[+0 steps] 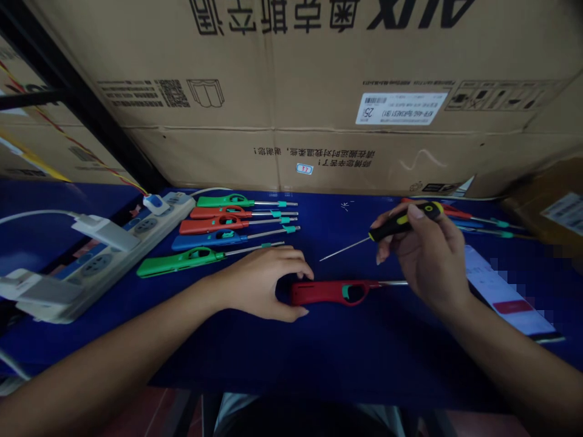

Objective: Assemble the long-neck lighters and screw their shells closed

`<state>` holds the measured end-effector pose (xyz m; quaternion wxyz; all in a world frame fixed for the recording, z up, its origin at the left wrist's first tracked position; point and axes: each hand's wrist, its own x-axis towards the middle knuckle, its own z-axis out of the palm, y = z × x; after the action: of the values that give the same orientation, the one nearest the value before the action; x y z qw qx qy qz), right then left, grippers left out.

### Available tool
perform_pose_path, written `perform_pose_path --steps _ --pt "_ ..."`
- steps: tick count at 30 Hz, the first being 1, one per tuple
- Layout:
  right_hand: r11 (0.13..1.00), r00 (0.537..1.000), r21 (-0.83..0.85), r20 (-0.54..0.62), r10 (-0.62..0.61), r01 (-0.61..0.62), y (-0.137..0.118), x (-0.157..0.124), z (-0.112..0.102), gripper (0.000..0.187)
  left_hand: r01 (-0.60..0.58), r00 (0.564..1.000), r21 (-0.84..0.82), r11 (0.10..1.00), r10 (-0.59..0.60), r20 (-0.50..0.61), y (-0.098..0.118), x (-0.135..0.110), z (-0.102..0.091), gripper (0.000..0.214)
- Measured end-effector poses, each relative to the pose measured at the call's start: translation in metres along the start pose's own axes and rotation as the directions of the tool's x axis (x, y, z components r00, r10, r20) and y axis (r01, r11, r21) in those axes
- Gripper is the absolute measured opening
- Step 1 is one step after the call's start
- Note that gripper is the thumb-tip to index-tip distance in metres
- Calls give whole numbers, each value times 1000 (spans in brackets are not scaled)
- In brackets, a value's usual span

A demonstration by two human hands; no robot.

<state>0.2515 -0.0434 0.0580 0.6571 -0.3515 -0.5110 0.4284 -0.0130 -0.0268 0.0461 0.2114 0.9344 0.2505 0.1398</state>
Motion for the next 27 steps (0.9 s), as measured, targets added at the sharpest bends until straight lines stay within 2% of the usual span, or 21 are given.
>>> perform_pose_path --steps 2,4,7,11,20,24,27 --pt "999 999 41 34 9 -10 -4 -1 0 11 -21 1000 -42 999 22 15 -3 0 3 36" --pt "1000 997 28 77 3 -5 -8 -4 2 12 -19 998 -106 994 13 -53 -6 2 12 36" --pt "996 993 -79 109 -39 48 -11 -13 8 16 -20 988 -125 992 0 -156 -6 7 28 37" --pt "960 978 -228 168 -124 161 -13 -26 16 18 -22 982 -82 996 6 -189 0 12 41 39" --pt "897 938 -356 312 -148 260 -11 -35 18 26 -15 975 -114 993 -11 -223 0 13 47 40" --pt "885 934 -372 319 -164 282 -8 -36 18 29 -18 974 -122 992 -11 -228 -1 13 48 39" --pt "888 936 -381 327 -132 258 -4 -38 18 30 -19 973 -137 990 -13 -232 -2 13 49 39"
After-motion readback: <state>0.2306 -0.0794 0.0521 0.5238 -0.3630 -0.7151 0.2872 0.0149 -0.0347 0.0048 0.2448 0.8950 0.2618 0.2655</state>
